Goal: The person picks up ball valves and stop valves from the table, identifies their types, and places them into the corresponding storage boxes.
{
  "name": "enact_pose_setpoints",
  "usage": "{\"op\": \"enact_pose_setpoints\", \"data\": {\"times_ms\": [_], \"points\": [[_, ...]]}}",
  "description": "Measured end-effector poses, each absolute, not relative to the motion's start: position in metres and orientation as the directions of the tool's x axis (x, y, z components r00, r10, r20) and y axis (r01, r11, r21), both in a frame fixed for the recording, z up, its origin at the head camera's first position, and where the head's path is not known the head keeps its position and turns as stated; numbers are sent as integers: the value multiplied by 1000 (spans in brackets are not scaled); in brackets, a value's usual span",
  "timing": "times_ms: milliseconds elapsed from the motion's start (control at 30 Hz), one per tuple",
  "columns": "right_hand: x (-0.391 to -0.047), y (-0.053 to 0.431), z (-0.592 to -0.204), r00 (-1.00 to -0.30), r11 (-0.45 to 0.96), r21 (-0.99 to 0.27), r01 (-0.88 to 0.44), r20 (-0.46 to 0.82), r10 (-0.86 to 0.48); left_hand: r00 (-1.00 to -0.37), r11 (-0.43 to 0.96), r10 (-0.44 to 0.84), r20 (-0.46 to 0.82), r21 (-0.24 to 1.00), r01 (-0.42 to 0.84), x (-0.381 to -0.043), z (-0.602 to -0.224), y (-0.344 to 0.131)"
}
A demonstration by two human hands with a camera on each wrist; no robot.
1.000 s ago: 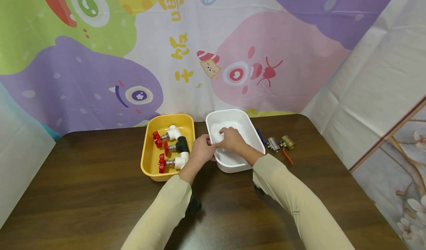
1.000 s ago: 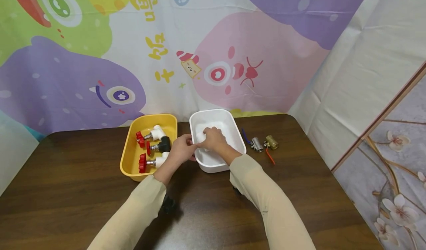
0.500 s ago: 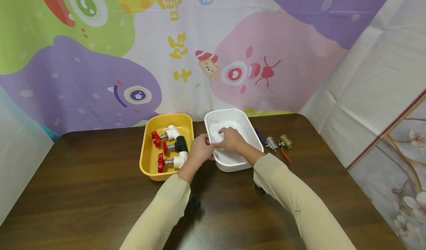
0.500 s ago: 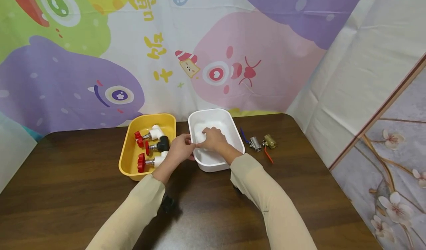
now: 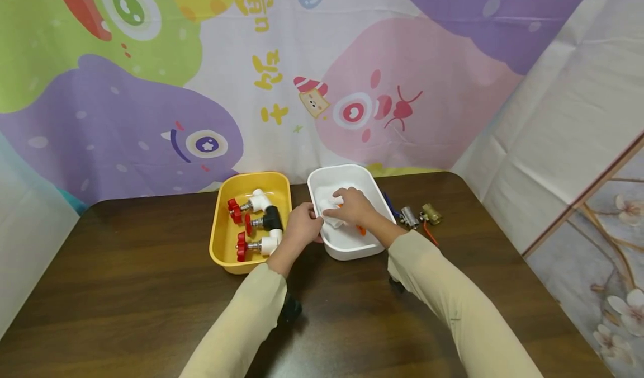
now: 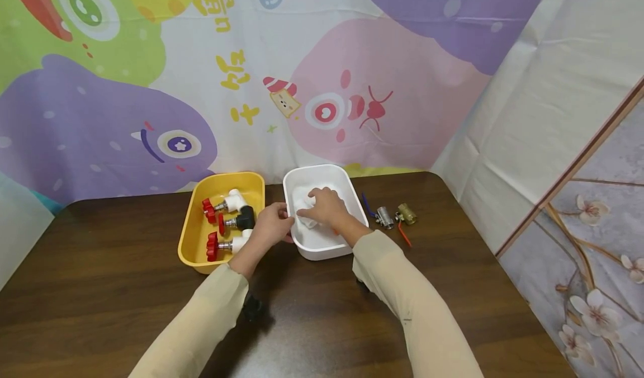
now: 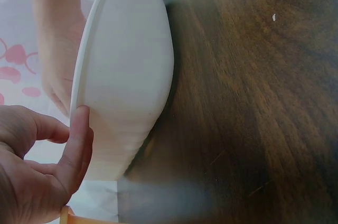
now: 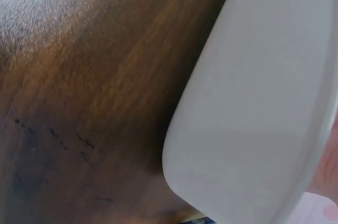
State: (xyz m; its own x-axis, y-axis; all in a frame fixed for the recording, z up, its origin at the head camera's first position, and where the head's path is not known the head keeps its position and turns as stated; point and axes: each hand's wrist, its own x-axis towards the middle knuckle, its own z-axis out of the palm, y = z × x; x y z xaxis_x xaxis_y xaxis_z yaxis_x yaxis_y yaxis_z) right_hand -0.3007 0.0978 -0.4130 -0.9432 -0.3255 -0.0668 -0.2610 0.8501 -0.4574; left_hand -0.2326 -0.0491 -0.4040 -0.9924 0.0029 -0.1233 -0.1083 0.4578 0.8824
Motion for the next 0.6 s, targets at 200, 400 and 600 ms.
{"op": "enact_pose_setpoints", "data": {"times_ms": [200, 400, 600], "points": [[-303, 102, -404, -943, 840, -467, -276, -36, -330, -993, 455, -1, -118, 884, -105, -233, -404, -49], [-304, 107, -395, -948, 851, -453, -267, -34, -316, -992, 461, -1, -126, 880, -112, -233, -403, -49], [-303, 112, -387, -947, 854, -439, -278, -25, -321, -992, 468, 1, -123, 877, -109, -233, -404, -49]]}}
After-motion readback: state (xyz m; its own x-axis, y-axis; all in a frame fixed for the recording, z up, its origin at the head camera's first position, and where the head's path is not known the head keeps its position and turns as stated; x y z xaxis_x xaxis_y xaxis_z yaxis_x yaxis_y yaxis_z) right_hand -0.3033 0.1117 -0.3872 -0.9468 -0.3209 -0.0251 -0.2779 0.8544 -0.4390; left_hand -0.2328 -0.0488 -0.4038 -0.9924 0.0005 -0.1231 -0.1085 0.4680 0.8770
